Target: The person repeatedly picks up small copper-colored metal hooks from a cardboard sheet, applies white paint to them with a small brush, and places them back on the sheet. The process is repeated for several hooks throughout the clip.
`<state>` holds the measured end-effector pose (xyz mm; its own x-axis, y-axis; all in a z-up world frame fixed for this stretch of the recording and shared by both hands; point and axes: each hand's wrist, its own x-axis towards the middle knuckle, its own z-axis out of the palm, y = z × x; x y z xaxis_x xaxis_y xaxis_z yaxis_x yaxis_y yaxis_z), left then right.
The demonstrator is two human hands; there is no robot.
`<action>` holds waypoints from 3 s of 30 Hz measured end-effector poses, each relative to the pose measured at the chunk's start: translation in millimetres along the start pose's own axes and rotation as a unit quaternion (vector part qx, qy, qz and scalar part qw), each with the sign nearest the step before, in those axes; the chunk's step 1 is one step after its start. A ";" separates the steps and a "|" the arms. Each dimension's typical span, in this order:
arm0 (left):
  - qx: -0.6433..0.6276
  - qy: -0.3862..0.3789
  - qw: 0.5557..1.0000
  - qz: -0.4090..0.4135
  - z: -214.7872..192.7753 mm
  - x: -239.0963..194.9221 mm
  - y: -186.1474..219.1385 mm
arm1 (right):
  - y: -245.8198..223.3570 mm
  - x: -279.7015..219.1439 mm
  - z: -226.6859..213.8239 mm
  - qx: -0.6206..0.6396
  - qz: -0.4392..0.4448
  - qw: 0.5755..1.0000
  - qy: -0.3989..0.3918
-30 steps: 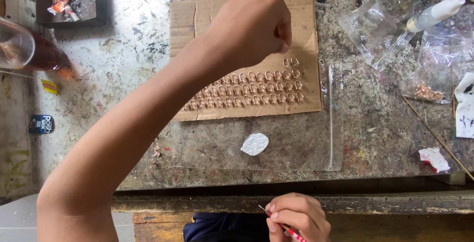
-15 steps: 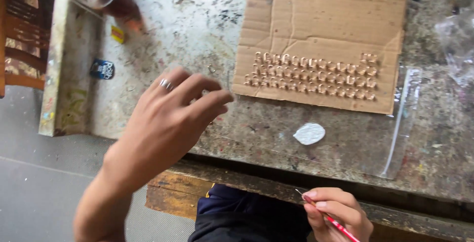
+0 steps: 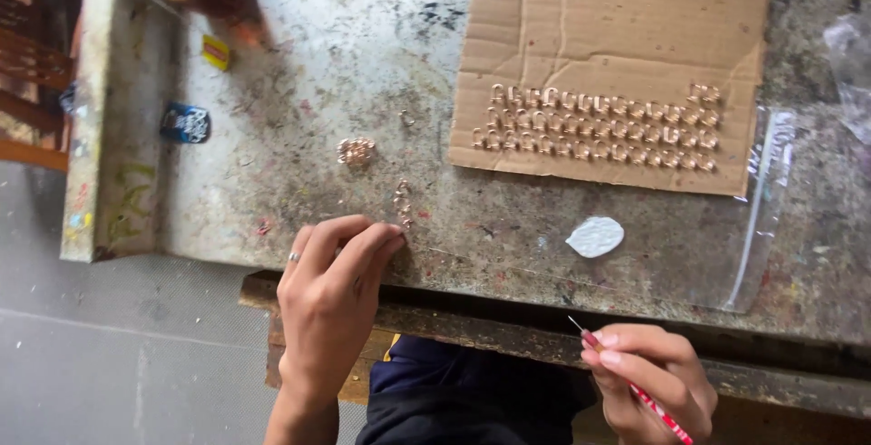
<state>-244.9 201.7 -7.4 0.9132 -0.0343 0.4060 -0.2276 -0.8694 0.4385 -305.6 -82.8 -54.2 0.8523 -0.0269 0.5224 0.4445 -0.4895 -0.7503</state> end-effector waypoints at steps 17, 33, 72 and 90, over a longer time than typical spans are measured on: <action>-0.328 -0.110 0.935 0.082 51.5 -50.5 40.6 | 26.7 56.3 -7.3 -0.115 -0.057 0.991 0.033; -0.441 -0.142 0.886 -0.032 44.0 -38.0 40.8 | 28.6 43.2 -4.5 -0.138 -0.069 0.988 0.034; -0.426 -0.049 0.890 -0.159 55.8 -35.8 46.4 | 36.8 36.4 0.3 -0.129 -0.058 0.988 0.066; -0.443 -0.036 0.883 -0.154 57.9 -36.5 44.4 | 33.9 34.4 4.1 -0.114 -0.029 0.990 0.077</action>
<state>-268.7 135.8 -49.1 0.9897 0.0772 0.1207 -0.1112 -0.1184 0.9867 -260.1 -96.8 -63.3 0.7668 -0.1165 0.6312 0.4035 -0.6773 -0.6152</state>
